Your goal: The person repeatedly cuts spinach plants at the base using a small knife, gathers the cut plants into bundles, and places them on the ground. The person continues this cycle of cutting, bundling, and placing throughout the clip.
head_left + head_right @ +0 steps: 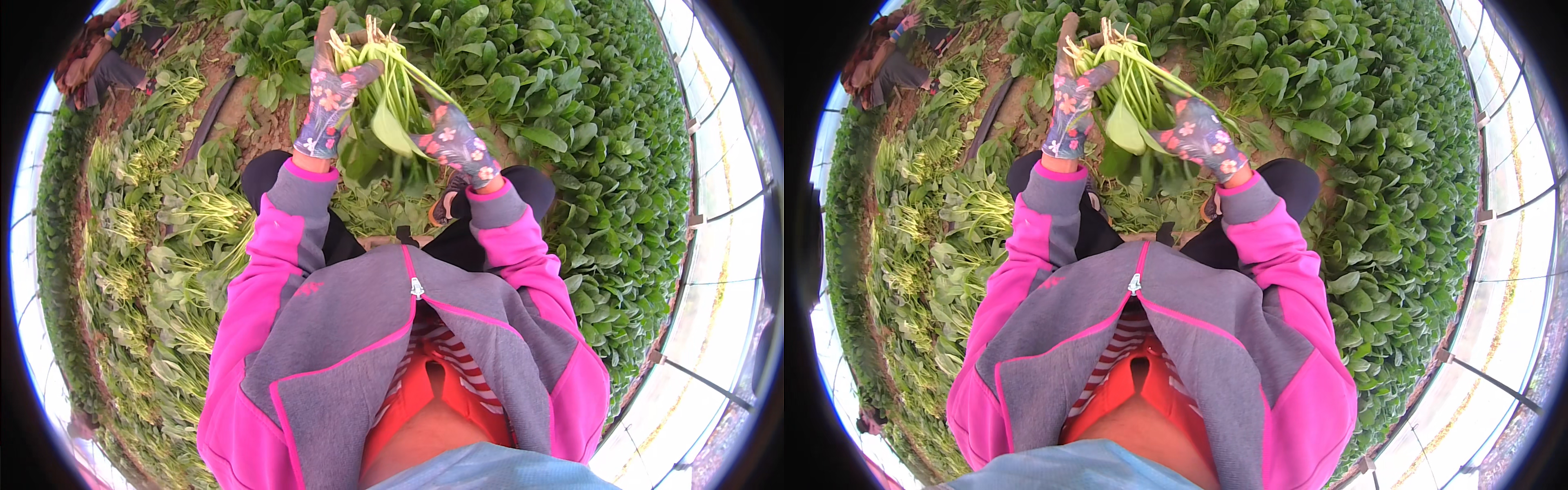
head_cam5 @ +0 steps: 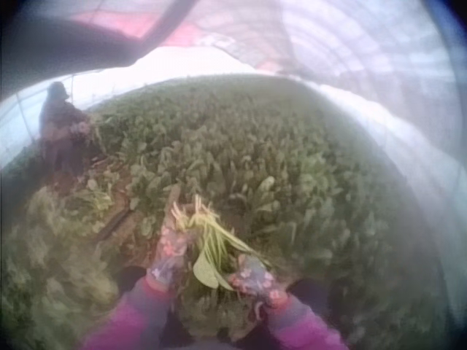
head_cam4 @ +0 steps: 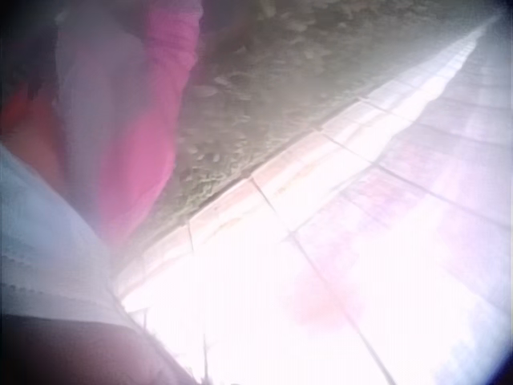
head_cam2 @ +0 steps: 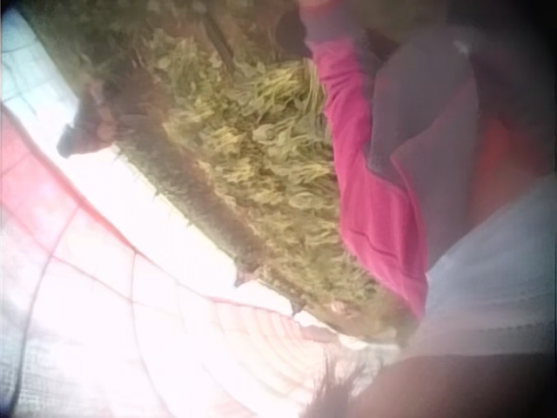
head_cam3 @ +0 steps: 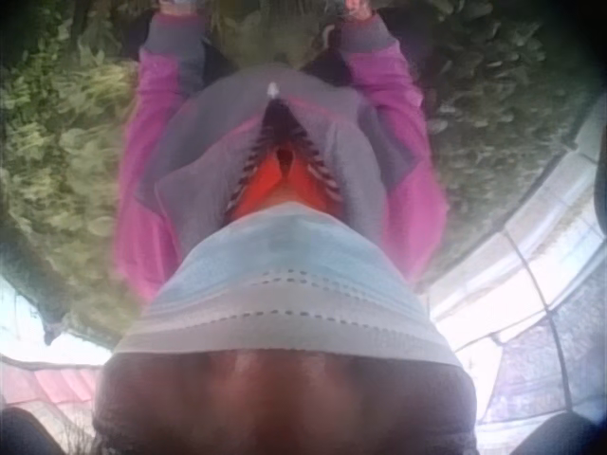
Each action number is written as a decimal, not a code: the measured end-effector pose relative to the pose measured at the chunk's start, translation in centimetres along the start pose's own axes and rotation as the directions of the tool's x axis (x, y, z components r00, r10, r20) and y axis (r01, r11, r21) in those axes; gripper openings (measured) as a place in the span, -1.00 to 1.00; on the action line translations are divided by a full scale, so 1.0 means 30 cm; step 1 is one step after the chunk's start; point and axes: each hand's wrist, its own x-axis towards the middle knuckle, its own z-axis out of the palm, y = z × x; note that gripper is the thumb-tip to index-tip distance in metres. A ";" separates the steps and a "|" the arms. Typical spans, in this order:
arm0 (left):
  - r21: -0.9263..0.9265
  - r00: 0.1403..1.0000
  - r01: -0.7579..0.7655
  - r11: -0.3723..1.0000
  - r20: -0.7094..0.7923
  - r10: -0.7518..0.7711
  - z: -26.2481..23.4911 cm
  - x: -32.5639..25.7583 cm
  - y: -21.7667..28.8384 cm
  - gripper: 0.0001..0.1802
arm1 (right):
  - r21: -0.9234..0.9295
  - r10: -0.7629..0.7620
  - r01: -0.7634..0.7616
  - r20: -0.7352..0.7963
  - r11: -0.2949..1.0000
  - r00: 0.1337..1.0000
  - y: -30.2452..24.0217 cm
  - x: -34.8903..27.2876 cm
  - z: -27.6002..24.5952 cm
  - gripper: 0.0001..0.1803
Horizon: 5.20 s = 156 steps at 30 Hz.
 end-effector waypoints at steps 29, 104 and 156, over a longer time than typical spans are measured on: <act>-0.006 0.998 0.068 0.998 0.012 -0.068 0.132 -0.134 -0.020 0.00 | 0.250 -0.137 0.163 -0.119 0.954 0.983 -0.210 0.060 0.054 -0.11; 0.922 0.700 0.280 0.268 -0.005 -0.714 -0.899 -0.305 -0.277 -0.43 | -0.165 0.563 -0.807 -0.638 0.567 0.526 0.909 -0.096 0.199 -0.71; 0.882 0.504 -0.365 -0.298 -0.082 -0.860 -0.791 0.439 -1.625 -0.76 | 0.896 0.825 -0.160 -0.296 0.415 0.482 1.313 0.593 0.429 -0.79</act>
